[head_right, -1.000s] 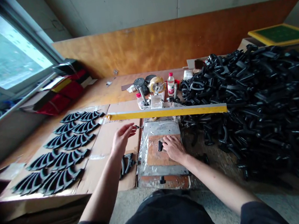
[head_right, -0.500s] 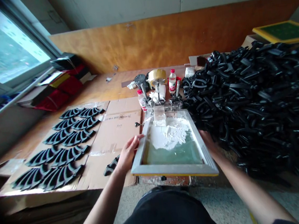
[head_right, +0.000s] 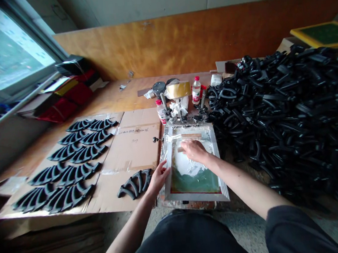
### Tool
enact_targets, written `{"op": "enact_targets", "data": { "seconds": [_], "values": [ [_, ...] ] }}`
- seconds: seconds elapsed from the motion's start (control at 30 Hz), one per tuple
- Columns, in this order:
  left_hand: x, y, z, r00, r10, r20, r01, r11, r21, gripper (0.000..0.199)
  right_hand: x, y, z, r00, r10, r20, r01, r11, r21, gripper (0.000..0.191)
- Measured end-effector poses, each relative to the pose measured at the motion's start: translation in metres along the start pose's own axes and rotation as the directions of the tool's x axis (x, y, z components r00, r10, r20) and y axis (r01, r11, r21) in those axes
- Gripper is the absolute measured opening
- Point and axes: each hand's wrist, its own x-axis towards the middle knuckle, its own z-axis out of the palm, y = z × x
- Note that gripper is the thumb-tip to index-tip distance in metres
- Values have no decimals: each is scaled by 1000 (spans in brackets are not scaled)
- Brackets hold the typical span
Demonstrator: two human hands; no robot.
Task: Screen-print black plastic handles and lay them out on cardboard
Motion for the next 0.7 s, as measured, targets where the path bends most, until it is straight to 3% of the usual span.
{"op": "enact_targets", "data": {
  "seconds": [0.13, 0.23, 0.3, 0.4, 0.5, 0.6, 0.7],
  "values": [
    [0, -6, 1, 1000, 12, 10, -13, 1000, 13, 59, -51, 0, 6, 946, -318, 59, 318, 948, 13, 22],
    [1, -8, 2, 1000, 21, 10, -21, 999, 32, 60, -64, 2, 1, 905, -410, 110, 404, 912, 76, 24],
    [1, -7, 1, 1000, 21, 9, -22, 999, 40, 60, -59, 2, -1, 922, -373, 102, 362, 926, 109, 23],
    [1, -4, 0, 1000, 16, 5, -16, 1000, 24, 59, -52, -4, 4, 963, -270, -11, 271, 960, 71, 19],
    [1, -1, -1, 1000, -2, -11, 2, 1000, -4, 60, -62, -11, 14, 955, -289, -68, 290, 957, 17, 21],
    [-1, 3, -1, 1000, -12, 3, 12, 1000, -19, 63, -67, -12, 14, 954, -295, -61, 299, 951, 74, 17],
    [-5, 15, -6, 999, 9, 31, -7, 999, -54, 65, -39, -6, -2, 980, -150, -131, 166, 978, 129, 20]
  ]
}}
